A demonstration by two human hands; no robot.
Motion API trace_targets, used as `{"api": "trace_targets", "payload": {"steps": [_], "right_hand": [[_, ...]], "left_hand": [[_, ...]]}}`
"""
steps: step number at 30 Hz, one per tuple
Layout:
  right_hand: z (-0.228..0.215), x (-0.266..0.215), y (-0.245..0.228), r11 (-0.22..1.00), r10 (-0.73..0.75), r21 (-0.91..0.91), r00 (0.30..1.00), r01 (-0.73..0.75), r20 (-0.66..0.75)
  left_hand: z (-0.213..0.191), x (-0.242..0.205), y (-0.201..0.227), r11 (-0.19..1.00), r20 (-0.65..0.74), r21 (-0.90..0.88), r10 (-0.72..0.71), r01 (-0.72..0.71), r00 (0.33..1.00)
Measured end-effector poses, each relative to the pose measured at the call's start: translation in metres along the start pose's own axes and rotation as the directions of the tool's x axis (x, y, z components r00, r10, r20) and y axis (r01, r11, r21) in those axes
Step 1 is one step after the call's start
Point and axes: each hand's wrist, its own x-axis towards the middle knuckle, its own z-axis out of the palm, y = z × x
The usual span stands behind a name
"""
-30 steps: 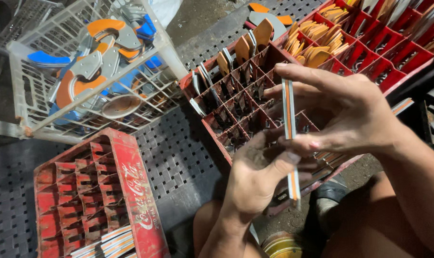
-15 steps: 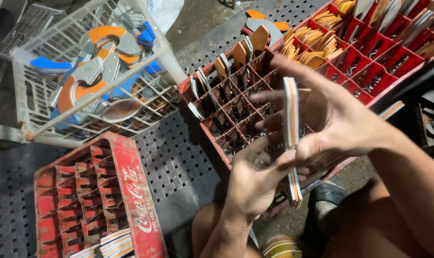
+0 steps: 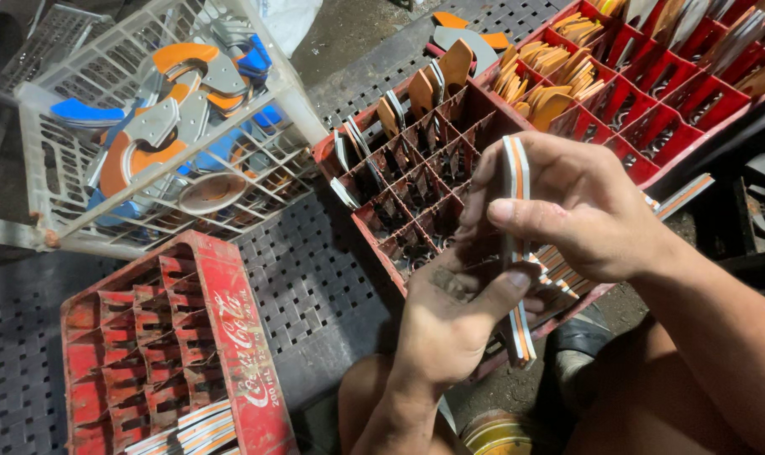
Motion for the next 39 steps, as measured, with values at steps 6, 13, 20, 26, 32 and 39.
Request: {"api": "trace_targets", "payload": {"steps": [6, 13, 20, 26, 32, 39], "right_hand": [[0.000, -0.006, -0.002, 0.999, 0.045, -0.003, 0.997, -0.045, -0.058], [0.002, -0.005, 0.001, 1.000, 0.003, -0.011, 0.998, -0.004, -0.057], [0.004, 0.002, 0.002, 0.895, 0.101, 0.445, 0.965, 0.017, -0.241], [0.013, -0.007, -0.002, 0.999, -0.037, 0.003, 0.923, 0.041, -0.383], [0.006, -0.012, -0.019, 0.943, 0.080, 0.330, 0.936, 0.041, -0.344], [0.028, -0.032, -0.022, 0.951, -0.036, 0.276, 0.940, 0.137, -0.340]], "left_hand": [[-0.003, -0.005, 0.003, 0.982, 0.170, 0.104, -0.173, 0.157, 0.970], [-0.001, -0.008, 0.003, 0.977, 0.145, 0.051, -0.214, 0.208, 0.966], [0.017, -0.011, -0.015, 0.983, 0.212, 0.054, -0.186, 0.178, 0.959], [0.020, -0.012, -0.026, 0.982, 0.229, 0.142, -0.152, 0.122, 0.962], [0.020, -0.017, -0.040, 0.992, 0.240, 0.097, -0.099, 0.077, 0.966], [0.035, -0.014, -0.082, 0.994, -0.125, -0.109, -0.006, -0.008, 0.992]]}}
